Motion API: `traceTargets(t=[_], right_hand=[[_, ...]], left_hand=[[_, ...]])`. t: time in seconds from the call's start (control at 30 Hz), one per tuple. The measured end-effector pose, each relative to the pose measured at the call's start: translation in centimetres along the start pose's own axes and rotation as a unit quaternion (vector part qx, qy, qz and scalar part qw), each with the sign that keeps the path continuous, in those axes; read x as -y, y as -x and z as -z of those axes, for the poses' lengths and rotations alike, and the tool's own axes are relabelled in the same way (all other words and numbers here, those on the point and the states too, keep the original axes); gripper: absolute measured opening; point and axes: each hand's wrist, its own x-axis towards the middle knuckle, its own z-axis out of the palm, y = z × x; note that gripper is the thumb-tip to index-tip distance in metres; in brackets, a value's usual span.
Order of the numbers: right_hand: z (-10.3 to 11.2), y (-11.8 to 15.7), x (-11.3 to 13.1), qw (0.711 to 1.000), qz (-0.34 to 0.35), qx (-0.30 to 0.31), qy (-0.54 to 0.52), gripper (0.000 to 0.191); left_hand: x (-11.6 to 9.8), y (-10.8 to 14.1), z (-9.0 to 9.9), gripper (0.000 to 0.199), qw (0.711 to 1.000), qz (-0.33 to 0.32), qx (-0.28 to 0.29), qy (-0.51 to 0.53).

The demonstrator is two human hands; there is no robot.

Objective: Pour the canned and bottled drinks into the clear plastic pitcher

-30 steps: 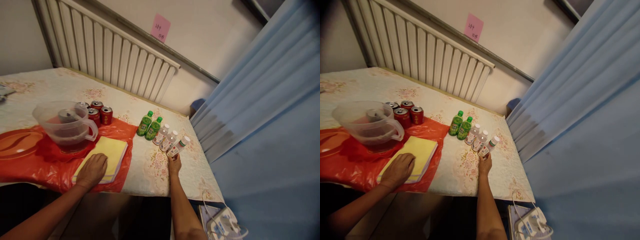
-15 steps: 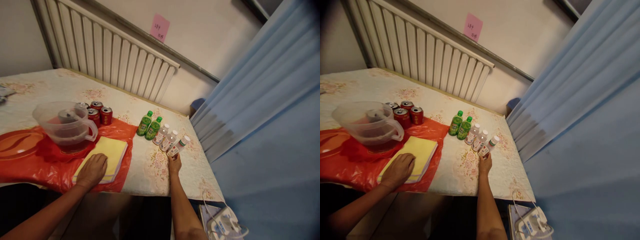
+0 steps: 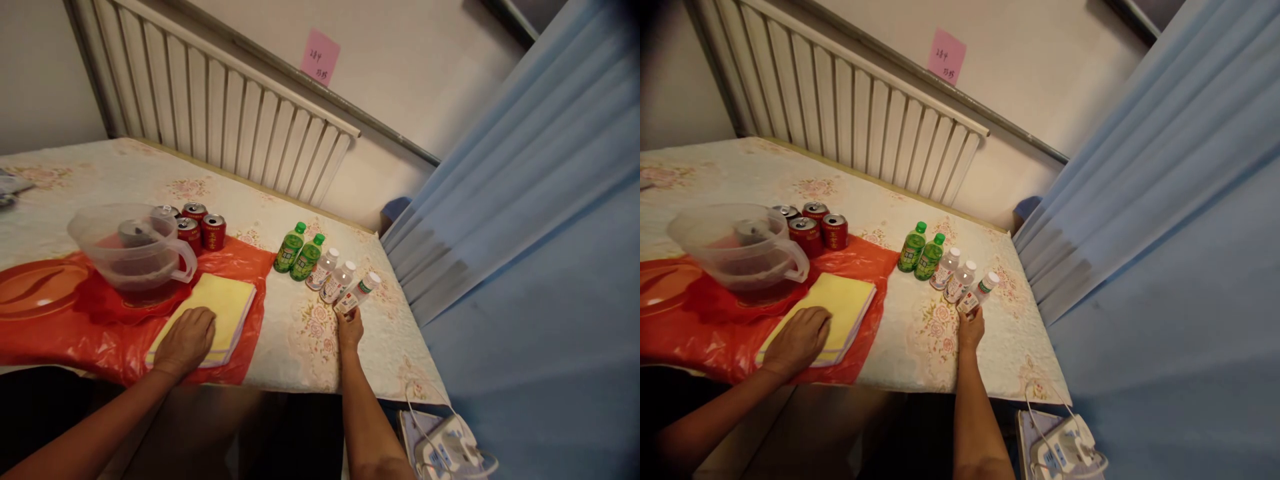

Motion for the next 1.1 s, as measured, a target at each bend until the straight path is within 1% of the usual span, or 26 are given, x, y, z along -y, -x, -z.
traceTargets(t=[0.3, 0.6, 0.8, 1.0, 1.1], right_hand=[[-0.02, -0.09, -0.15, 1.0, 0.004, 0.004, -0.002, 0.042], [-0.07, -0.07, -0.13, 1.0, -0.002, 0.003, -0.001, 0.046], [0.11, -0.04, 0.18, 1.0, -0.015, 0.007, -0.003, 0.049], [0.38, 0.24, 0.27, 0.999, -0.026, 0.017, -0.015, 0.048], [0.32, 0.29, -0.05, 0.999, -0.034, 0.017, -0.029, 0.054]], left_hand=[[0.07, -0.01, -0.05, 0.022, 1.0, -0.003, -0.006, 0.008], [0.0, -0.04, -0.03, 0.022, 1.0, -0.006, -0.003, 0.008], [-0.07, 0.08, -0.11, 0.021, 1.0, 0.003, -0.006, 0.015], [-0.38, 0.17, 0.29, 0.021, 1.0, 0.021, 0.008, 0.022], [-0.57, 0.21, 0.48, 0.021, 0.999, 0.029, 0.013, 0.024]])
